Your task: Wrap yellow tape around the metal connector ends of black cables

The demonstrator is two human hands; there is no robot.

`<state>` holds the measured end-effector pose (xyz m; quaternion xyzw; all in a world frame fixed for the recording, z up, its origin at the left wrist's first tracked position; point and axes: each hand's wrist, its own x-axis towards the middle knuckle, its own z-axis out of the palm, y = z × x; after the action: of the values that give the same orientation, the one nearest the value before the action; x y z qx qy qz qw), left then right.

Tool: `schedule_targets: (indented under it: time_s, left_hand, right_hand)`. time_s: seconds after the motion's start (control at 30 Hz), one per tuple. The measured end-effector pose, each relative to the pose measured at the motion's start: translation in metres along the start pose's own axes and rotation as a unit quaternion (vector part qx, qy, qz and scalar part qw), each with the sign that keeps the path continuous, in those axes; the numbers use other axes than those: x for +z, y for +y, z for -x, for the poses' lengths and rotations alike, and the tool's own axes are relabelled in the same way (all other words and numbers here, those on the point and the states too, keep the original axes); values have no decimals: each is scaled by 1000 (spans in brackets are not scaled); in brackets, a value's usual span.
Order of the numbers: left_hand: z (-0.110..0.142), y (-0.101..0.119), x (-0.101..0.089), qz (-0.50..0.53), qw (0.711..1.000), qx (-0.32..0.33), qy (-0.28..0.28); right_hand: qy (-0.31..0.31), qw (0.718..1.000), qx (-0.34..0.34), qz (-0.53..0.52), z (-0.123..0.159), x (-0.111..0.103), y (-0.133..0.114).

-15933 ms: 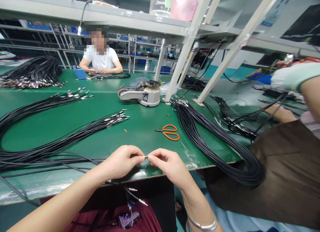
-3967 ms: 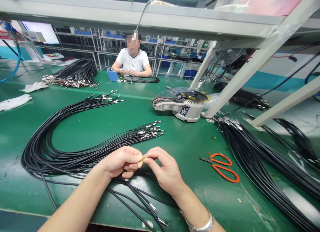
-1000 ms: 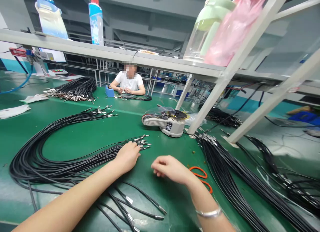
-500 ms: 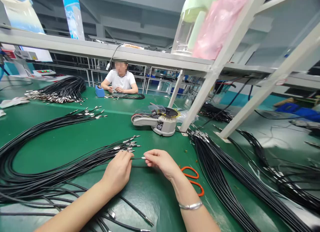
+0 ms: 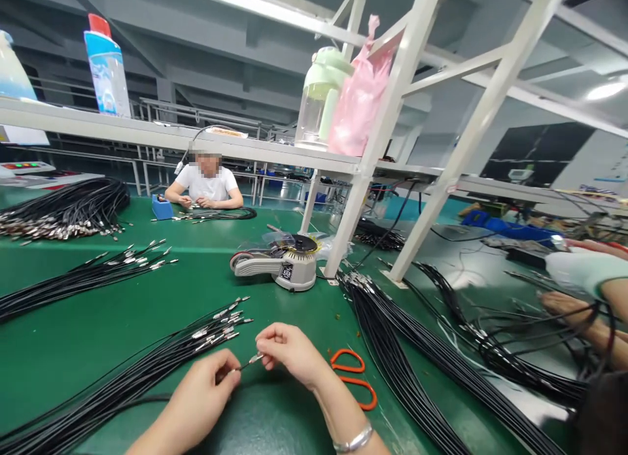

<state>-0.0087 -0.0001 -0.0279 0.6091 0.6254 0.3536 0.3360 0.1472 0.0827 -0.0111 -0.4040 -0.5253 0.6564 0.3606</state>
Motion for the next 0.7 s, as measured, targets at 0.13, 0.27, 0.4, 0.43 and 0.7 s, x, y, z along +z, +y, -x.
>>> schedule_targets:
  time_s: [0.13,0.27,0.4,0.43,0.7]
  left_hand:
    - [3,-7,6,14,1000,2,16]
    - [-3,-10,8,-15,998,60,31]
    - [-4,-17,6,-47,991,111,58]
    - [-4,-18,6,-48,988,126,73]
    - [1,-17,11,-41,964,165,203]
  right_hand:
    - [115,991,21,-60,-42,-25,-36]
    - [228,964,28,-134,-102,-45,-80]
    - [262,946,41,-185,-138,-40,-92]
    - [267,943,40,-194,-142,-37,-91]
    - [299,926,29,-230,-145,-30,-79]
